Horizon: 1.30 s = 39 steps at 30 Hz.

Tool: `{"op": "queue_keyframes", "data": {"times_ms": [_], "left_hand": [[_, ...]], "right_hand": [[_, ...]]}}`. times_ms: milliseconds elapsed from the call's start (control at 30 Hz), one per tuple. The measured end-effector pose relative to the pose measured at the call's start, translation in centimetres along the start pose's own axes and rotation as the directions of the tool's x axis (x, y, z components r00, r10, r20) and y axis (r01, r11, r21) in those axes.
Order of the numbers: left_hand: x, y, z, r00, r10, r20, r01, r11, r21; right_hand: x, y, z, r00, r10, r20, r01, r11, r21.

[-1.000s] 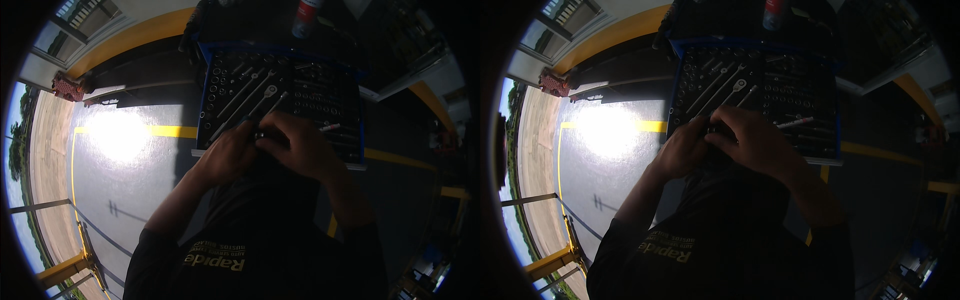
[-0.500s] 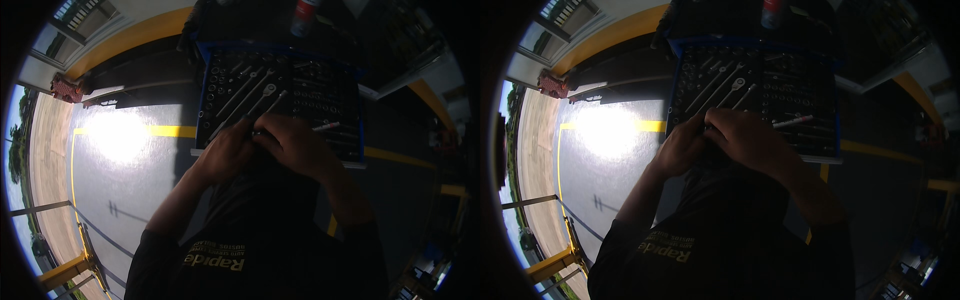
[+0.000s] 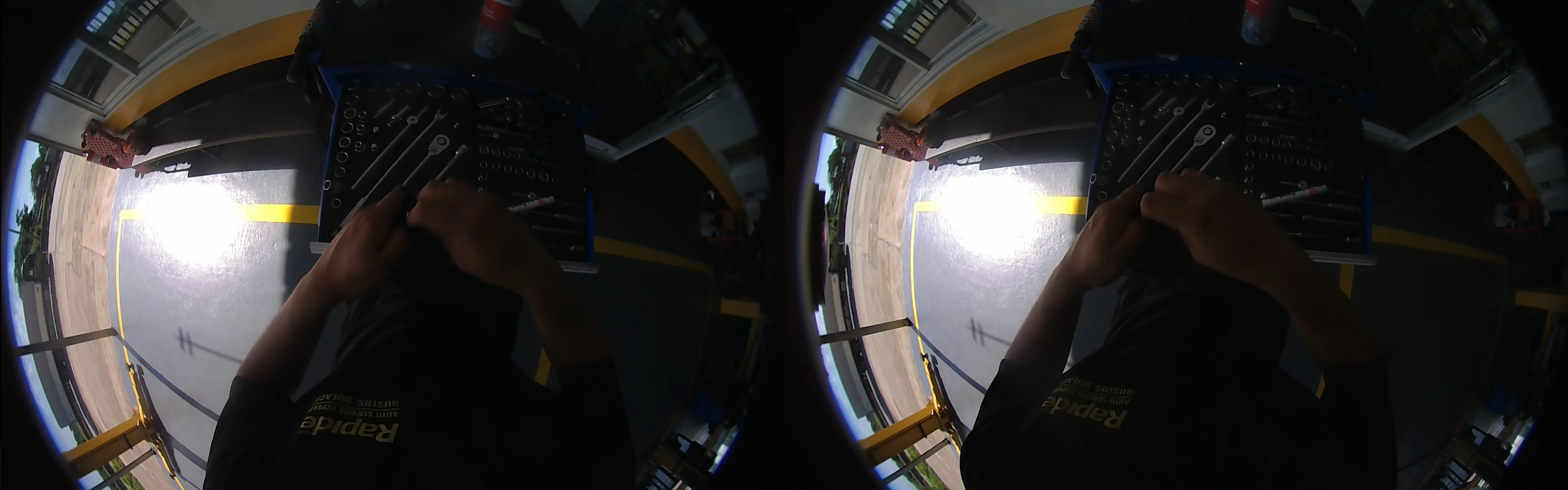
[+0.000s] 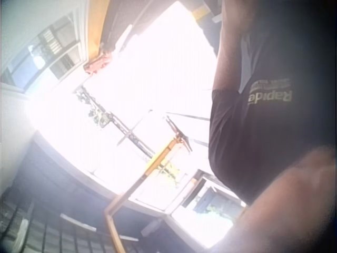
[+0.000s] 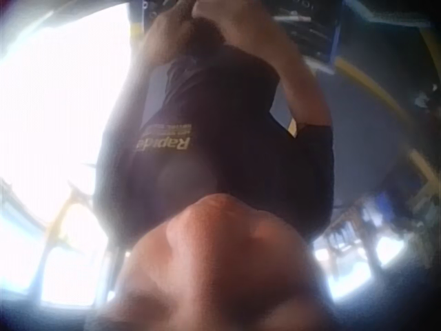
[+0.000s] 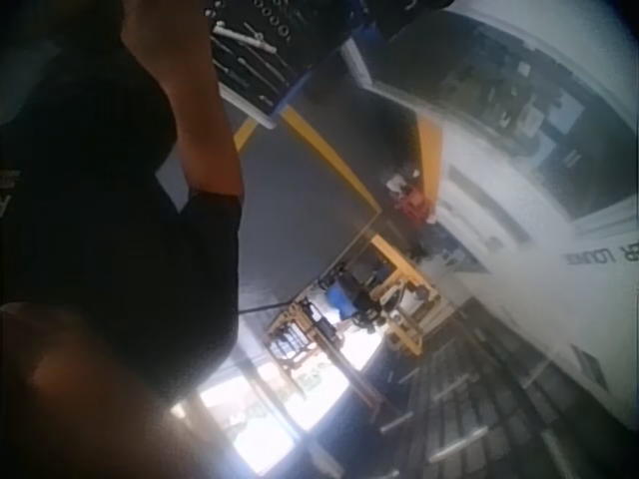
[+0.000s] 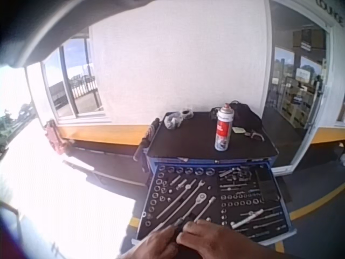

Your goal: The person cleans metal sockets from a tool drawer using a black cloth and a spray lubricant. They repeatedly pick up sockets, spray them, wipe them, and return them to the drawer.

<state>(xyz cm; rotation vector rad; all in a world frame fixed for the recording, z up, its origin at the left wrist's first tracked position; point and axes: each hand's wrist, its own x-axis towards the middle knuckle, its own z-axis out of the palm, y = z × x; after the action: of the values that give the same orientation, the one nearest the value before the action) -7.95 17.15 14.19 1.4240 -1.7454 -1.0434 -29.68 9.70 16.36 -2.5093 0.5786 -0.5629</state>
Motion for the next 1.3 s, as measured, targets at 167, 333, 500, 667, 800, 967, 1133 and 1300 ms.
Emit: {"op": "queue_keyframes", "data": {"times_ms": [167,333,500,667,800,967,1133,1300], "left_hand": [[-0.1,0.8,0.0,1.000,-0.023,0.002,0.023,0.998,-0.054],[-0.1,-0.1,0.3,1.000,0.001,0.015,-0.001,0.999,-0.033],[-0.1,0.4,0.1,0.998,-0.055,0.010,0.055,0.997,-0.054],[-0.3,0.5,0.0,1.000,-0.015,-0.003,0.015,0.999,-0.041],[-0.3,-0.1,0.3,1.000,-0.013,0.014,0.013,1.000,-0.028],[-0.3,0.6,0.0,0.998,-0.053,0.042,0.055,0.997,-0.045],[-0.4,0.6,0.0,0.996,-0.072,0.061,0.075,0.996,-0.039],[-0.4,0.5,-0.6,0.985,-0.147,0.085,0.153,0.986,-0.060]], "right_hand": [[0.1,-1.0,0.1,0.984,0.117,-0.137,-0.081,0.967,0.243],[0.0,-0.3,0.0,0.998,0.068,0.002,-0.068,0.995,0.066],[-0.1,-0.8,0.2,0.995,0.032,-0.091,-0.028,0.999,0.039],[0.0,-1.3,-0.6,0.960,0.265,0.089,-0.277,0.942,0.187],[0.0,-0.4,-0.2,0.998,0.033,0.046,-0.033,0.999,0.007],[-0.1,-0.9,-0.1,0.989,0.132,-0.065,-0.113,0.964,0.241],[0.0,-0.7,-0.5,0.989,0.144,0.039,-0.149,0.973,0.174],[-0.2,0.2,0.5,0.990,-0.053,-0.133,0.057,0.998,0.026]]}}
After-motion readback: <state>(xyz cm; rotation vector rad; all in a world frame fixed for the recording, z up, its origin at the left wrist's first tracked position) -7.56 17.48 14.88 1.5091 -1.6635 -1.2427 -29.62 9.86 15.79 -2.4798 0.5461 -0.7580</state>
